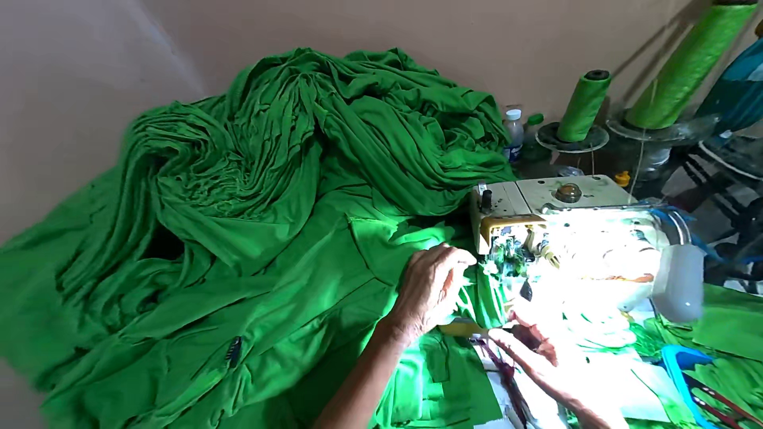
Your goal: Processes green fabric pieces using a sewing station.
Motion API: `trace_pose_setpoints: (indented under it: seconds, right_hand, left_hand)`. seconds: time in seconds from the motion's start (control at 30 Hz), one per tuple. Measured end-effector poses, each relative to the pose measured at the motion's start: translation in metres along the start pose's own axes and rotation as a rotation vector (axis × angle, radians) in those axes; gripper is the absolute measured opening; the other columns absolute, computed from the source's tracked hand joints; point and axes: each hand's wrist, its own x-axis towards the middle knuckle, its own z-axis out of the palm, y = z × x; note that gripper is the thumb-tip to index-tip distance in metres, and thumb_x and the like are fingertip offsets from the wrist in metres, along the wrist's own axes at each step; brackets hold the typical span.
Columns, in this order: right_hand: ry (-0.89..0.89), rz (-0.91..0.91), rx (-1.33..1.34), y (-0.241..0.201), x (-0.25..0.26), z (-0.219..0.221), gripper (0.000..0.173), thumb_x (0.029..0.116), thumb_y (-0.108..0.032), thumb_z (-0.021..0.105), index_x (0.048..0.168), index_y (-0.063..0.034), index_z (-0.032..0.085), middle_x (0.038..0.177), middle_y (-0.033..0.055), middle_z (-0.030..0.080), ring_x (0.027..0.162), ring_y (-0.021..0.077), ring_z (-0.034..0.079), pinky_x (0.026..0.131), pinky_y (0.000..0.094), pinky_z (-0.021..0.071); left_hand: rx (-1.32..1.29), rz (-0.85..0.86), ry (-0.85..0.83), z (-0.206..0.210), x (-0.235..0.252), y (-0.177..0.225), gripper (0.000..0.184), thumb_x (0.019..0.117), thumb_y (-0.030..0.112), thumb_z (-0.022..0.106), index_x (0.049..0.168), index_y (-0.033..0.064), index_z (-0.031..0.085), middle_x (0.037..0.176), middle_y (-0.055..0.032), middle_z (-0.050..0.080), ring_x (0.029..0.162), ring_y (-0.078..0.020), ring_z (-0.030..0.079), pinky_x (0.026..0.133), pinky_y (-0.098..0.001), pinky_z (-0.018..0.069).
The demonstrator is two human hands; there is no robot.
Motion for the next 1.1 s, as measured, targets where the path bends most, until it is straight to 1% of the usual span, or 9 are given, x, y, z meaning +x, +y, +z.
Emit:
trace_pose_setpoints:
  seconds: [0.1,0.2,0.3,0.4,0.5,0.57,0.63,0.8,1.1]
  right_hand:
    - [0.036,-0.013,-0.015,0.0,-0.004,0.008,0.02,0.0929,-0.02,0.067,0.098,-0.0004,0.064,0.092,-0.002,0.061,0.067,-0.0098,0.05,0.061,0.0074,0.0448]
    - [0.056,0.058,-0.087,-0.017,-0.007,0.013,0.027,0.0925,-0.012,0.066,0.099,0.0141,0.065,0.082,0.0057,0.06,0.064,-0.0065,0.044,0.061,0.0086,0.0392]
    - [0.053,-0.074,-0.202,-0.001,-0.011,0.014,0.025,0.0968,-0.019,0.063,0.104,0.0046,0.067,0.084,0.0048,0.059,0.062,-0.0035,0.047,0.057,0.0102,0.0415]
    - [0.084,-0.091,-0.251,-0.001,-0.011,0.015,0.031,0.0953,-0.018,0.063,0.112,0.0076,0.068,0.083,0.0077,0.063,0.063,-0.0009,0.051,0.057,0.0127,0.0439]
    - [0.119,-0.093,-0.236,-0.007,-0.01,0.014,0.045,0.0953,-0.019,0.066,0.132,0.0072,0.059,0.113,0.0179,0.064,0.077,0.0012,0.061,0.064,0.0133,0.0508]
    - [0.189,-0.081,-0.195,-0.01,-0.009,0.015,0.053,0.0936,-0.016,0.066,0.138,0.0096,0.053,0.117,0.0183,0.062,0.075,-0.0023,0.058,0.061,0.0111,0.0493]
    - [0.265,-0.055,-0.193,-0.011,-0.009,0.015,0.056,0.091,-0.015,0.066,0.137,0.0128,0.052,0.108,0.0157,0.064,0.071,-0.0045,0.057,0.059,0.0098,0.048]
    - [0.266,-0.008,-0.179,-0.007,-0.007,0.014,0.052,0.0908,-0.015,0.067,0.135,0.0112,0.055,0.116,0.0164,0.062,0.072,-0.0064,0.055,0.059,0.0084,0.0463]
    - [0.256,-0.027,-0.214,-0.001,-0.003,0.014,0.051,0.0917,-0.019,0.068,0.131,0.0112,0.058,0.116,0.0155,0.063,0.072,-0.007,0.052,0.061,0.0075,0.0441]
  left_hand:
    - [-0.071,-0.004,-0.08,0.007,-0.001,-0.005,0.024,0.0993,0.003,0.053,0.11,0.0002,0.074,0.098,-0.0139,0.072,0.089,-0.022,0.071,0.083,-0.0356,0.0581]
    - [0.003,0.083,-0.135,0.011,-0.005,0.001,0.027,0.0975,-0.001,0.053,0.114,0.0034,0.074,0.101,-0.0148,0.072,0.091,-0.0252,0.071,0.082,-0.0364,0.059]
    - [0.096,0.252,-0.179,0.012,-0.005,-0.002,0.03,0.0901,-0.005,0.06,0.111,0.0075,0.077,0.097,-0.015,0.07,0.085,-0.0264,0.071,0.075,-0.0358,0.0589]
    - [0.183,0.308,-0.157,0.009,-0.001,-0.002,0.019,0.0913,0.002,0.062,0.103,0.0088,0.075,0.095,-0.0137,0.069,0.083,-0.0276,0.07,0.07,-0.0395,0.0562]
    - [0.075,0.203,-0.153,-0.004,0.004,-0.002,0.014,0.0867,0.008,0.065,0.094,0.0037,0.076,0.104,-0.0164,0.069,0.094,-0.0308,0.069,0.079,-0.0469,0.0553]
    - [-0.154,0.123,-0.18,-0.017,0.006,-0.001,0.014,0.0826,0.014,0.063,0.082,0.0018,0.07,0.11,-0.0143,0.065,0.104,-0.0228,0.063,0.087,-0.0389,0.052]
    - [-0.347,0.159,-0.231,-0.019,0.006,-0.002,0.014,0.08,0.014,0.062,0.074,0.0009,0.064,0.1,-0.0124,0.066,0.101,-0.0143,0.063,0.085,-0.0258,0.0516]
    - [-0.227,0.175,-0.332,-0.01,0.0,-0.012,0.028,0.0868,0.023,0.059,0.098,0.0007,0.072,0.099,-0.0117,0.074,0.1,-0.0233,0.068,0.095,-0.0496,0.0447]
    - [-0.148,0.158,-0.338,-0.01,0.002,-0.009,0.024,0.0895,0.031,0.067,0.094,0.0088,0.075,0.105,-0.007,0.071,0.108,-0.0193,0.064,0.097,-0.0449,0.0443]
